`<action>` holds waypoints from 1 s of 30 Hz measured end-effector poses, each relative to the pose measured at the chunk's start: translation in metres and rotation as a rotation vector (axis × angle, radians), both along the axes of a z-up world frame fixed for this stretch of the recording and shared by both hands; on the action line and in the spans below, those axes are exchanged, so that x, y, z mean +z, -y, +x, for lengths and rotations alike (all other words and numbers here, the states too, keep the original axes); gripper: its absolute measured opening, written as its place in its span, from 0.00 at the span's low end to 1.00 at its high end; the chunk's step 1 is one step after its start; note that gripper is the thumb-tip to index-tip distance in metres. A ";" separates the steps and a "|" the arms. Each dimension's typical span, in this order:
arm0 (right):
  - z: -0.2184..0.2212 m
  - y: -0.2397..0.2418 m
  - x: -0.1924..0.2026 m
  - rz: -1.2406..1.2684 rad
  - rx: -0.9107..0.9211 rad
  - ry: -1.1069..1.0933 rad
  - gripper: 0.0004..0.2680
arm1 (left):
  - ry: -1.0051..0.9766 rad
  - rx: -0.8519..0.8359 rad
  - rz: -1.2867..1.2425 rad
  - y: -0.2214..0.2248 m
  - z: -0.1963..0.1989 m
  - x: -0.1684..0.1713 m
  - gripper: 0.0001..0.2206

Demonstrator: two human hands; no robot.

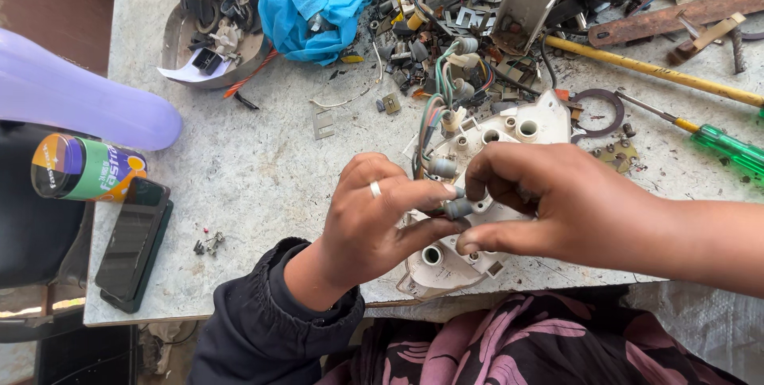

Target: The person assembles a dashboard component by inserting several wiring connectors and small components into the plastic housing, then uses a screwdriver to secure a screw into the assembly.

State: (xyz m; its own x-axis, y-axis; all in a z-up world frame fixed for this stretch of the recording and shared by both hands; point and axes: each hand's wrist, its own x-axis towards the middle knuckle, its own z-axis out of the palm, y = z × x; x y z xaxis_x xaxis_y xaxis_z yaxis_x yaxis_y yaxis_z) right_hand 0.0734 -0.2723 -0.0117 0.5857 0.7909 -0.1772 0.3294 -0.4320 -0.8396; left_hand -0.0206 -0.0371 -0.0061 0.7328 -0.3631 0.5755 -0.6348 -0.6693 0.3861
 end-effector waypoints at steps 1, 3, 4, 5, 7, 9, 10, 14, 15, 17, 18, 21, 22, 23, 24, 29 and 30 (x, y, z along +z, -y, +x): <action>0.000 -0.001 0.000 0.077 0.042 0.094 0.20 | 0.018 -0.015 0.036 0.000 -0.001 0.000 0.20; -0.001 -0.003 0.001 0.232 0.126 0.285 0.19 | 0.055 -0.044 0.107 0.000 -0.003 0.002 0.18; -0.001 -0.004 0.002 0.220 0.152 0.308 0.17 | 0.065 -0.045 0.126 0.000 -0.003 0.003 0.18; -0.002 -0.004 0.003 0.208 0.177 0.332 0.14 | 0.076 -0.047 0.146 0.000 -0.003 0.004 0.17; 0.000 -0.007 0.006 0.188 0.203 0.333 0.11 | 0.085 -0.045 0.161 -0.001 -0.003 0.006 0.16; 0.002 -0.008 0.007 0.171 0.203 0.283 0.10 | 0.078 -0.039 0.151 -0.001 -0.004 0.007 0.15; 0.004 -0.008 0.007 0.192 0.206 0.275 0.09 | 0.066 -0.048 0.130 -0.002 -0.003 0.007 0.15; 0.011 -0.006 0.002 0.218 0.196 0.155 0.09 | 0.043 -0.075 0.069 -0.005 -0.002 0.007 0.14; 0.012 -0.005 -0.001 0.209 0.189 0.100 0.10 | 0.042 -0.079 0.059 -0.006 -0.003 0.007 0.13; 0.015 -0.003 -0.007 0.166 0.179 -0.027 0.10 | 0.015 -0.083 0.040 -0.007 -0.003 0.008 0.13; 0.016 -0.002 -0.010 0.144 0.172 -0.089 0.10 | 0.002 -0.085 0.031 -0.008 -0.002 0.008 0.13; 0.019 0.001 -0.011 0.039 0.119 -0.172 0.09 | 0.017 -0.070 0.032 -0.010 -0.001 0.009 0.14; 0.020 0.002 -0.010 0.046 0.091 -0.160 0.10 | 0.023 -0.065 0.033 -0.011 0.001 0.009 0.14; 0.022 0.004 -0.008 0.053 0.064 -0.148 0.10 | 0.030 -0.061 0.034 -0.013 0.002 0.010 0.14; 0.024 0.007 -0.006 0.055 0.029 -0.135 0.10 | 0.037 -0.064 0.029 -0.014 0.004 0.010 0.14; 0.033 0.043 0.014 0.326 0.024 -0.353 0.11 | 0.043 -0.018 0.053 -0.011 0.008 0.010 0.15; 0.034 0.051 0.017 0.394 0.043 -0.355 0.12 | 0.055 -0.013 0.053 -0.008 0.008 0.010 0.15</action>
State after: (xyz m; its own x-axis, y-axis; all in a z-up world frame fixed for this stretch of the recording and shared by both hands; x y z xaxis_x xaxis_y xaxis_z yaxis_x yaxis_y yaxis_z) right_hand 0.1078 -0.3230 0.0056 0.5094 0.8594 -0.0435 0.0055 -0.0538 -0.9985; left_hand -0.0126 -0.0290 0.0037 0.6957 -0.4036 0.5943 -0.6630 -0.6792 0.3149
